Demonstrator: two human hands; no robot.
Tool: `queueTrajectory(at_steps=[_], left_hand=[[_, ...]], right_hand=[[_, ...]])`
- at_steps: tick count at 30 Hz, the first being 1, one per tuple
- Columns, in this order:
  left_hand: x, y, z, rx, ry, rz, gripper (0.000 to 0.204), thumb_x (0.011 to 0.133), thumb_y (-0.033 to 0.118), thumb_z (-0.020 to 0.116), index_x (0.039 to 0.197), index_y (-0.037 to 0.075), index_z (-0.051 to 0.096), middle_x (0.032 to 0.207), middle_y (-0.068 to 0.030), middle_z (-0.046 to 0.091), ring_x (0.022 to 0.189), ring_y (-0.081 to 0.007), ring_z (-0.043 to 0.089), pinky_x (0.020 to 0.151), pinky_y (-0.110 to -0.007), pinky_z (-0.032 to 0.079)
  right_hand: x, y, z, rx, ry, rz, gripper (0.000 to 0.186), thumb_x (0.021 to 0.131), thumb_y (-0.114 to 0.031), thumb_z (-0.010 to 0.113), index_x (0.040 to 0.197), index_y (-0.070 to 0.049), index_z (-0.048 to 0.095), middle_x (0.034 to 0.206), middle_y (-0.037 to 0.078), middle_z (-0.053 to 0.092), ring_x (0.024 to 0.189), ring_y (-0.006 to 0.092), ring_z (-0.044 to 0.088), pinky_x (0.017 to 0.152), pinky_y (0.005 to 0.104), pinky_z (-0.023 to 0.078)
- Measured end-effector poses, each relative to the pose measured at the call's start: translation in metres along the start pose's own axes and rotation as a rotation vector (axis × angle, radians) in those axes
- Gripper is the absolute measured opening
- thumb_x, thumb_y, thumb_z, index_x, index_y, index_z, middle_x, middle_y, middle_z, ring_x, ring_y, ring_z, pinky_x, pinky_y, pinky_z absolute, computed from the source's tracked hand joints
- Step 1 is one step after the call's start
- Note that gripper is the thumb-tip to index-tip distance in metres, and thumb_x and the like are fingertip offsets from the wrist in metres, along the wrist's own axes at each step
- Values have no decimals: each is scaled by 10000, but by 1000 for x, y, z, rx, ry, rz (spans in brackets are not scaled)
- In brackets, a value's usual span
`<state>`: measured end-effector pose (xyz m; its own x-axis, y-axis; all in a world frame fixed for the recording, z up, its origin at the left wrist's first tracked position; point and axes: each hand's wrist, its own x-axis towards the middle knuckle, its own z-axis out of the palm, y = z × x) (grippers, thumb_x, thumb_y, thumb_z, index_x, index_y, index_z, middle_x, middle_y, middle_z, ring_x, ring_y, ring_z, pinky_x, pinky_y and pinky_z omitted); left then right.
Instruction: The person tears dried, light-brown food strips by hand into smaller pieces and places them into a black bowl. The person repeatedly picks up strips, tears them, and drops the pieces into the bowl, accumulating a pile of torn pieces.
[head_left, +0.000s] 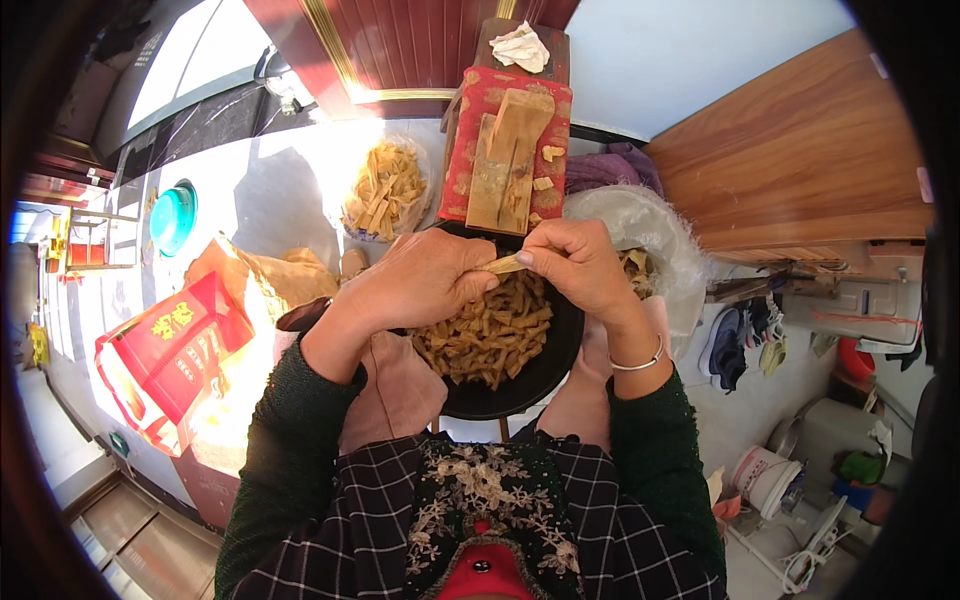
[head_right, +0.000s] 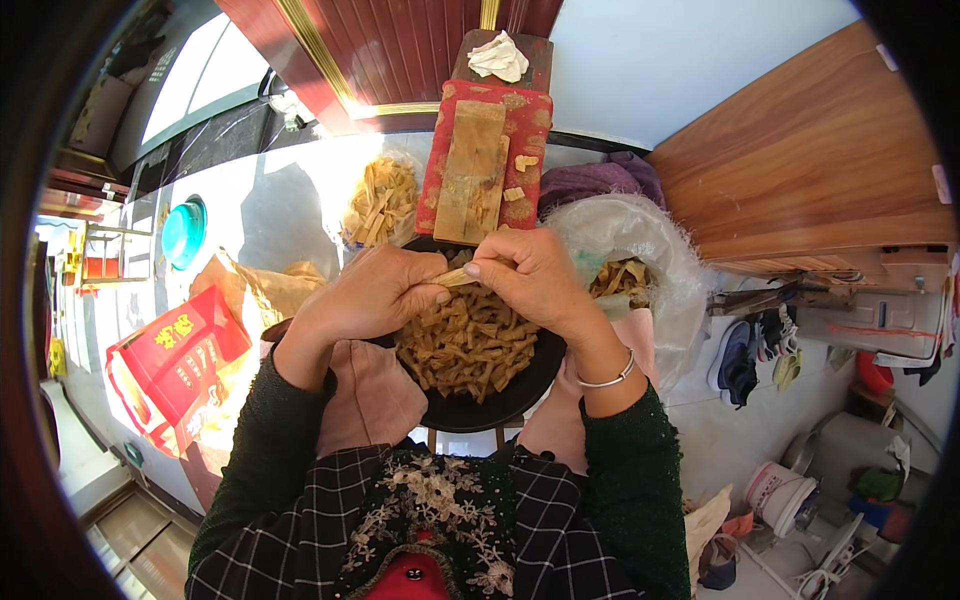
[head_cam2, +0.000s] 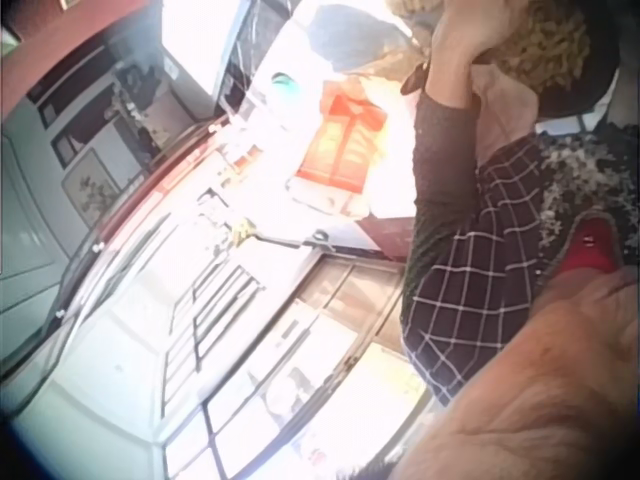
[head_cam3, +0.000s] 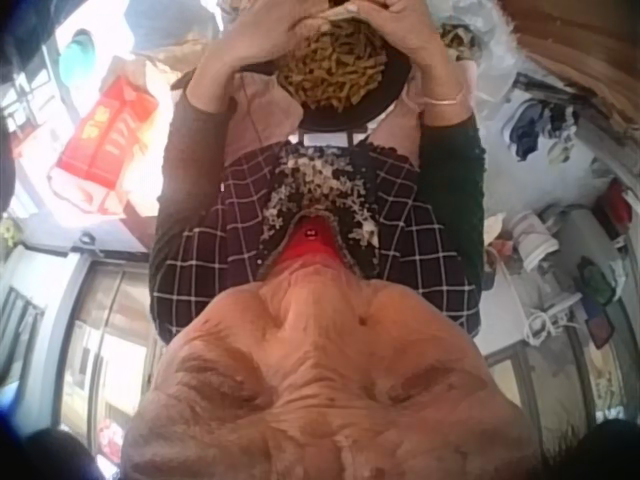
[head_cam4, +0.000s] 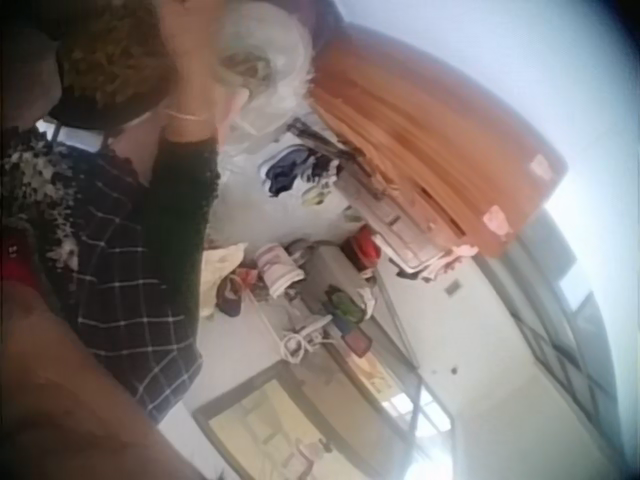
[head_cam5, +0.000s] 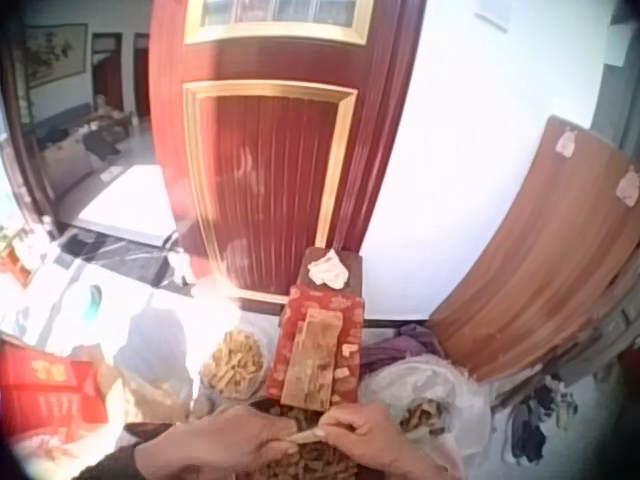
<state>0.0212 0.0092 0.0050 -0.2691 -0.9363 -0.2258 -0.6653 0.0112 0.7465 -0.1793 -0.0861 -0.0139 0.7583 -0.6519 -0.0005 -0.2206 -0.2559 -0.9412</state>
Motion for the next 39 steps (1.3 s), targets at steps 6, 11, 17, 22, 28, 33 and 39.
queueTrajectory(at_steps=[6,11,17,22,28,33,39], left_hand=[[25,-16,-3,183,354,56,230,875,325,606,963,113,613,688,-151,597,658,-348,601,598,-398,470],[59,-23,-9,267,604,-57,189,856,288,627,977,143,631,660,-109,614,641,-321,610,596,-412,474],[65,-29,-5,238,496,-171,178,828,282,648,928,135,660,681,-106,628,673,-332,617,610,-409,475],[41,-17,9,276,499,-197,224,813,313,636,849,98,685,717,-160,651,710,-362,639,657,-458,506],[51,-19,8,381,610,-264,236,791,330,659,916,135,705,719,-124,657,699,-329,636,636,-411,497],[31,-10,-14,366,343,-360,363,826,421,624,948,87,697,749,-146,667,739,-327,651,664,-405,503],[22,6,34,-427,437,33,530,960,477,437,1080,-9,615,718,-137,642,702,-295,652,666,-383,520]], right_hand=[[19,19,-13,-72,193,-42,169,827,-109,643,717,2,578,549,5,498,519,58,448,476,254,369],[53,30,-9,-153,456,-58,167,840,-155,626,767,-10,585,573,95,552,511,175,539,496,313,424],[59,35,-8,-641,387,26,189,803,-219,633,757,-38,605,667,188,606,626,392,596,564,450,473],[44,23,6,-668,454,44,181,799,-203,615,725,-39,594,654,187,606,630,391,603,572,468,477],[55,32,6,-745,480,-11,189,802,-189,601,707,-26,591,641,199,600,637,383,612,566,478,471],[45,45,-19,-561,519,53,220,818,-177,638,689,-5,590,562,137,564,496,293,537,497,397,446],[20,-2,32,875,43,306,247,916,-196,604,724,-41,617,560,-26,497,428,40,424,392,186,326]])
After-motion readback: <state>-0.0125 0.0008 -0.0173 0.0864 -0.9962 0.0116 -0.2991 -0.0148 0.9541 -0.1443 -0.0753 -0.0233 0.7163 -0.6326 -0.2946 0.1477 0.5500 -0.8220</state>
